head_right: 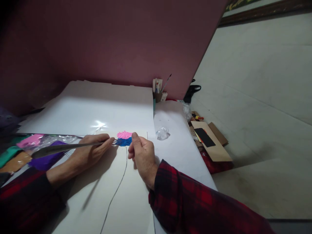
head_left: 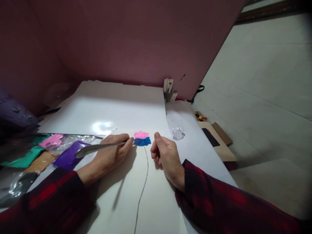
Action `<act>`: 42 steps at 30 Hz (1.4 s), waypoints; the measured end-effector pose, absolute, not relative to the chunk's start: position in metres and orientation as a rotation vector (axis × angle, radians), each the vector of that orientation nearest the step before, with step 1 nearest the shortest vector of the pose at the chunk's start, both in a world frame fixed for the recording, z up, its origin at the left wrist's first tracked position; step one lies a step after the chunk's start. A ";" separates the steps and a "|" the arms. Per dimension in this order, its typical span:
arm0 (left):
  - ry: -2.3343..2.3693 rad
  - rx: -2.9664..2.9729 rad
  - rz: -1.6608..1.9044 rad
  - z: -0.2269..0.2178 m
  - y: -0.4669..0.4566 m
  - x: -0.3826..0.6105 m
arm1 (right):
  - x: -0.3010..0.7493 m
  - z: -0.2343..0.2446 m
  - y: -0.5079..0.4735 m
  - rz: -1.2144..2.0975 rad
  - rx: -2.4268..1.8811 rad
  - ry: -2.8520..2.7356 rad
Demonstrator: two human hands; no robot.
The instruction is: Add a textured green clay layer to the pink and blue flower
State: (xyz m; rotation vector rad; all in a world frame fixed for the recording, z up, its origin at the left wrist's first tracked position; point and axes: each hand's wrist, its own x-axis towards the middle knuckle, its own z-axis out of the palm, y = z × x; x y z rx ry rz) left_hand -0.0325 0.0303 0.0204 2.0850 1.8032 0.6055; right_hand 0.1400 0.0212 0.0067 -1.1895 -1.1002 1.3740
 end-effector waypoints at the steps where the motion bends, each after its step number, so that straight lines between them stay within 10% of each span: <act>1: 1.801 2.088 0.605 0.020 0.030 -0.033 | 0.140 0.007 0.021 1.373 -1.192 -1.099; 42: 1.808 2.144 0.703 0.010 0.033 -0.036 | 0.141 0.004 0.022 1.375 -1.190 -1.107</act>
